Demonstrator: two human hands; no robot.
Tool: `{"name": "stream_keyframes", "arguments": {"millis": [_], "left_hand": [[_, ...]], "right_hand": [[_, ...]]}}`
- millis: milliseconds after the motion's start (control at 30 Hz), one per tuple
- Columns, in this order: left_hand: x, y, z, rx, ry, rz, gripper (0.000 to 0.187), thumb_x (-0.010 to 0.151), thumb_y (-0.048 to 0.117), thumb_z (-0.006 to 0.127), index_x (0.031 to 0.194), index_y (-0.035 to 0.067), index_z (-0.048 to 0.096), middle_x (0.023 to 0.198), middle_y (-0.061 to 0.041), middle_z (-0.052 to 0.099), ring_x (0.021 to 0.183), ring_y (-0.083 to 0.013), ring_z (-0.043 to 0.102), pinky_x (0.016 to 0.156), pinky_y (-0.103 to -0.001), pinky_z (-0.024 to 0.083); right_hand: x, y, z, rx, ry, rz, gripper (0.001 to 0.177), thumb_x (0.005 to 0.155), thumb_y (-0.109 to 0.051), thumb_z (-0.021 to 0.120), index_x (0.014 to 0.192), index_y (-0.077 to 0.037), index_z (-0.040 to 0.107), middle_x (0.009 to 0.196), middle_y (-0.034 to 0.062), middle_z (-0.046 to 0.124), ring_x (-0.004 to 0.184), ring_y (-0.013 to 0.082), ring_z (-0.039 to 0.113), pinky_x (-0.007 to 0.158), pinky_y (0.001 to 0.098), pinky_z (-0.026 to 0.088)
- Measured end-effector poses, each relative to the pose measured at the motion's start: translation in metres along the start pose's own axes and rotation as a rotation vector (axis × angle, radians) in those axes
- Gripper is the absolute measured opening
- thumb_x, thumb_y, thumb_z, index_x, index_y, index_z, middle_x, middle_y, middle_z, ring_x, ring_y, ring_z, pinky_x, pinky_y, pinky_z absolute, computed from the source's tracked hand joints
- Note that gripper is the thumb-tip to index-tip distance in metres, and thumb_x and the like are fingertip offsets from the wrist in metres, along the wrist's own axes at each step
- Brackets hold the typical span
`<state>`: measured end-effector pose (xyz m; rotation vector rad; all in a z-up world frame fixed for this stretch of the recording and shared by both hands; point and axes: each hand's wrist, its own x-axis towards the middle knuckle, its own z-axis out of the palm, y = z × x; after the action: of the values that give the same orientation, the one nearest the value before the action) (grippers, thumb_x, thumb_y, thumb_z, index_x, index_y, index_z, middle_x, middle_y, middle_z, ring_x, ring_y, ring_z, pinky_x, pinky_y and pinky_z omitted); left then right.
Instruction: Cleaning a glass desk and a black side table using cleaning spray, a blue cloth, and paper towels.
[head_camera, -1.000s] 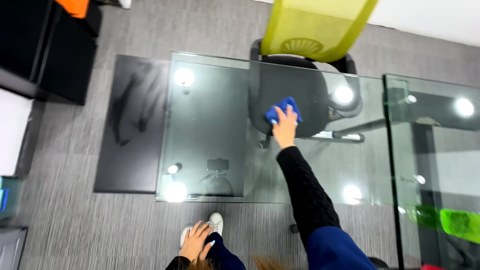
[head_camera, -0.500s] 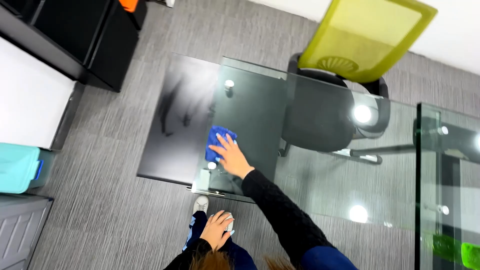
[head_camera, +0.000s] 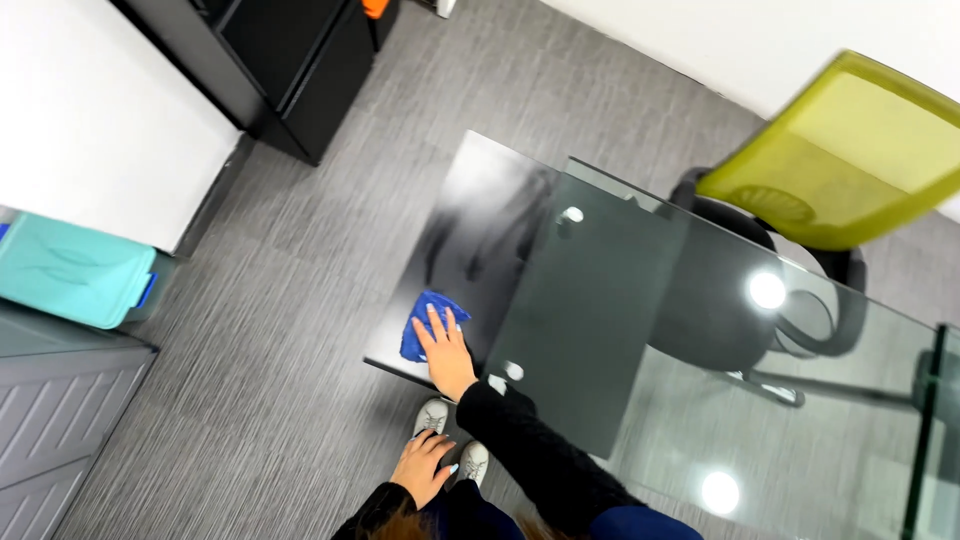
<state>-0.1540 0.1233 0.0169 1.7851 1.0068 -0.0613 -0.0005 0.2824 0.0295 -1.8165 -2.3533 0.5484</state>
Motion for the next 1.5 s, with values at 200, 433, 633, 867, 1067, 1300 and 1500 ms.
{"name": "stream_keyframes", "arguments": {"millis": [200, 433, 633, 867, 1067, 1300, 1500], "left_hand": [[-0.001, -0.034, -0.023, -0.027, 0.107, -0.098, 0.049, 0.091, 0.027, 0.069, 0.137, 0.015, 0.058, 0.146, -0.005, 0.052, 0.146, -0.0298, 0.033, 0.116, -0.05, 0.03], [0.01, -0.058, -0.027, -0.093, 0.133, -0.174, 0.055, 0.089, 0.026, 0.07, 0.142, 0.018, 0.058, 0.147, -0.004, 0.052, 0.145, -0.032, 0.032, 0.116, -0.05, 0.03], [0.015, -0.092, -0.007, -0.121, 0.537, 0.076, 0.052, 0.089, 0.031, 0.073, 0.136, 0.012, 0.058, 0.14, -0.009, 0.058, 0.14, -0.0333, 0.04, 0.109, -0.053, 0.038], [0.008, -0.084, -0.023, -0.162, 0.274, -0.096, 0.05, 0.089, 0.031, 0.069, 0.135, 0.015, 0.059, 0.142, -0.007, 0.056, 0.141, -0.0329, 0.039, 0.111, -0.051, 0.036], [0.011, -0.064, -0.026, -0.05, 0.191, -0.088, 0.053, 0.087, 0.031, 0.071, 0.137, 0.019, 0.061, 0.141, -0.003, 0.056, 0.142, -0.0312, 0.037, 0.113, -0.05, 0.035], [0.013, -0.034, -0.04, 0.012, 0.232, 0.009, 0.047, 0.087, 0.028, 0.072, 0.131, 0.015, 0.062, 0.139, -0.004, 0.057, 0.142, -0.0293, 0.039, 0.113, -0.047, 0.034], [-0.001, -0.024, -0.048, 0.034, 0.179, -0.029, 0.048, 0.087, 0.027, 0.072, 0.133, 0.015, 0.06, 0.139, -0.004, 0.057, 0.142, -0.0303, 0.038, 0.115, -0.046, 0.034]], "right_hand": [[0.1, 0.026, -0.021, -0.065, 0.129, 0.077, 0.078, 0.082, -0.002, 0.065, 0.156, -0.01, 0.039, 0.163, 0.0241, 0.03, 0.148, 0.0503, 0.027, 0.119, 0.0548, 0.031], [0.248, 0.153, -0.042, -0.063, 0.108, 0.203, 0.079, 0.081, 0.0, 0.062, 0.155, -0.017, 0.041, 0.163, 0.0232, 0.029, 0.145, 0.0529, 0.027, 0.114, 0.0572, 0.031], [0.271, 0.251, -0.064, -0.118, 0.301, 0.335, 0.084, 0.08, -0.012, 0.071, 0.156, -0.012, 0.036, 0.158, 0.0324, 0.027, 0.15, 0.0531, 0.025, 0.125, 0.062, 0.024], [0.187, 0.229, -0.041, 0.028, 0.422, 0.689, 0.076, 0.089, -0.012, 0.064, 0.158, -0.014, 0.032, 0.161, 0.0395, 0.009, 0.146, 0.0624, 0.016, 0.118, 0.0644, 0.023], [0.109, 0.132, -0.021, -0.069, 0.329, 0.462, 0.07, 0.086, -0.008, 0.063, 0.153, -0.008, 0.043, 0.159, 0.0298, 0.027, 0.145, 0.0627, 0.017, 0.121, 0.0656, 0.015], [0.022, 0.0, -0.012, 0.025, 0.109, 0.258, 0.072, 0.081, -0.008, 0.069, 0.149, -0.004, 0.047, 0.159, 0.021, 0.033, 0.148, 0.0599, 0.011, 0.122, 0.0651, 0.011], [-0.036, -0.068, -0.002, 0.2, -0.062, 0.449, 0.08, 0.086, -0.01, 0.07, 0.156, -0.024, 0.035, 0.164, 0.0344, 0.008, 0.148, 0.0593, 0.008, 0.115, 0.0641, 0.023]]}}
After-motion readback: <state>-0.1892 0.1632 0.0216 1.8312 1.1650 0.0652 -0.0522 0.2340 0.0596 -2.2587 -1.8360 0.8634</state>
